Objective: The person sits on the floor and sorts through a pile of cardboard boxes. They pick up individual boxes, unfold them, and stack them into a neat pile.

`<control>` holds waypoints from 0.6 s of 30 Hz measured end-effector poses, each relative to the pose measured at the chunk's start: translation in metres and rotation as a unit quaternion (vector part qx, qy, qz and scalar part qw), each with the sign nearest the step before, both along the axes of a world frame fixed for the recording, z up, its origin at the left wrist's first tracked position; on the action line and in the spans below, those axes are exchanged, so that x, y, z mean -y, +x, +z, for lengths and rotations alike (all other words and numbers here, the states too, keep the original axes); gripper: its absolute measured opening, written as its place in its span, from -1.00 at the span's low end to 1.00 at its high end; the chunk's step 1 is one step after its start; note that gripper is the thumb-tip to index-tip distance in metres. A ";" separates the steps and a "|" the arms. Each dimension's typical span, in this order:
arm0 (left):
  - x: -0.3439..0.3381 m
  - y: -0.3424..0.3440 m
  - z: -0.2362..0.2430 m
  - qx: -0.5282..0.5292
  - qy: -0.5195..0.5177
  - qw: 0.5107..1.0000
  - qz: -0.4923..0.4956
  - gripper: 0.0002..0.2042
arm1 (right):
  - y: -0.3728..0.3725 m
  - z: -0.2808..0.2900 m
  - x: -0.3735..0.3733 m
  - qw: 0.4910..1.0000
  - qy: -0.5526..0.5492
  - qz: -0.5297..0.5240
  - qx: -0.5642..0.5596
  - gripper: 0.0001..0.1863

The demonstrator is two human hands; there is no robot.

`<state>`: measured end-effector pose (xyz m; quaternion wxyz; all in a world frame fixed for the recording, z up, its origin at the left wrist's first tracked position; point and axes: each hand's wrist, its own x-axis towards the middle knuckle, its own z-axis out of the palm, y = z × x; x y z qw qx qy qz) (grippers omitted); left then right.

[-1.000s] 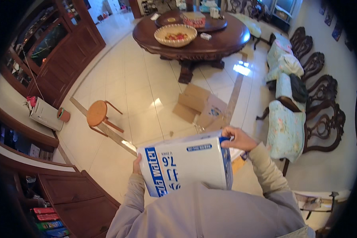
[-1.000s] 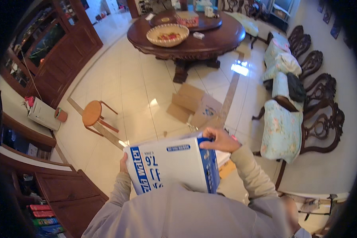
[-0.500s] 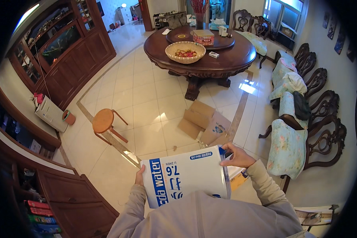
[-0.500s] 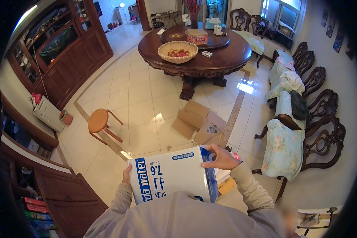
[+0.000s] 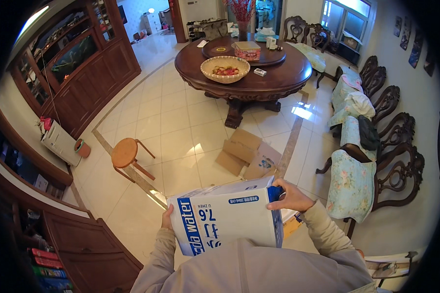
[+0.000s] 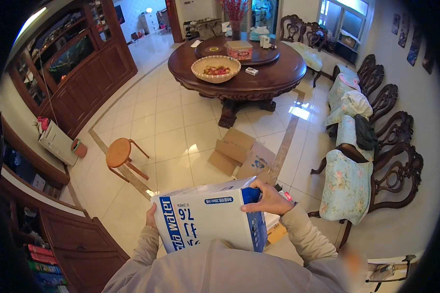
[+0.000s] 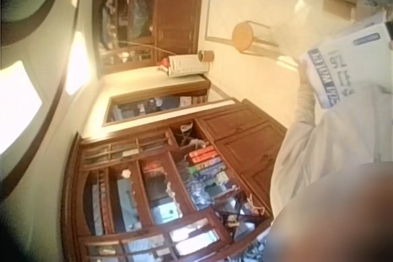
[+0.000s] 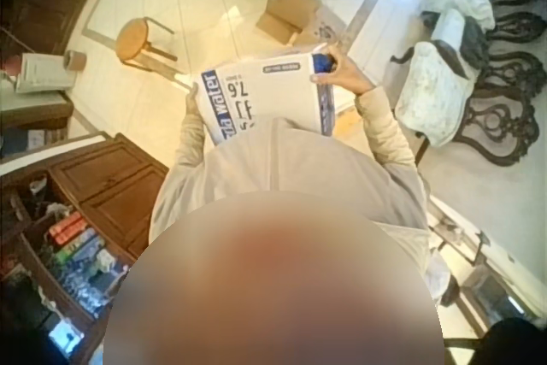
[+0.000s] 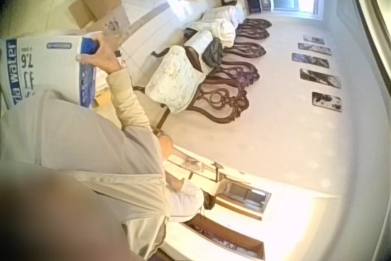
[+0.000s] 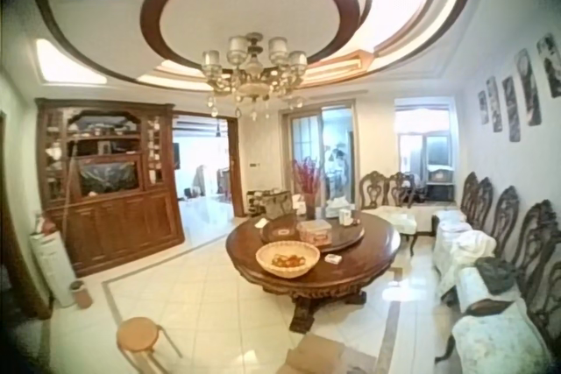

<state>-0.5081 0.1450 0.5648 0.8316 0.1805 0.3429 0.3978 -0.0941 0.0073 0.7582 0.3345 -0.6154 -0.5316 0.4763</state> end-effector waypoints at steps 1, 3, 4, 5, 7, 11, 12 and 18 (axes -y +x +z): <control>0.000 0.000 0.001 -0.003 0.001 1.000 -0.001 -0.51 | -0.001 0.002 0.001 1.000 -0.007 -0.006 -0.007 -0.37; 0.000 -0.001 0.003 0.003 0.003 1.000 -0.004 -0.52 | 0.004 -0.011 0.001 0.996 -0.015 -0.009 -0.093 -0.43; 0.001 -0.003 0.001 -0.001 0.000 1.000 -0.005 -0.53 | 0.009 -0.018 0.000 0.990 -0.019 -0.011 -0.136 -0.46; -0.001 -0.005 -0.002 -0.004 -0.003 1.000 -0.005 -0.53 | 0.012 -0.021 0.000 0.985 -0.010 0.000 -0.172 -0.54; -0.001 -0.006 -0.007 -0.008 -0.001 1.000 -0.001 -0.53 | 0.014 -0.027 -0.004 0.987 -0.010 -0.004 -0.158 -0.56; 0.000 -0.006 -0.004 -0.006 0.006 1.000 0.004 -0.52 | 0.013 -0.027 -0.007 0.992 -0.016 -0.008 -0.123 -0.63; 0.000 -0.005 -0.001 0.001 0.006 1.000 0.011 -0.51 | 0.012 -0.026 -0.008 0.990 -0.012 -0.010 -0.140 -0.65; -0.002 -0.010 -0.007 0.047 0.037 0.998 0.037 -0.45 | 0.008 -0.013 -0.008 0.983 0.018 -0.021 -0.180 -0.77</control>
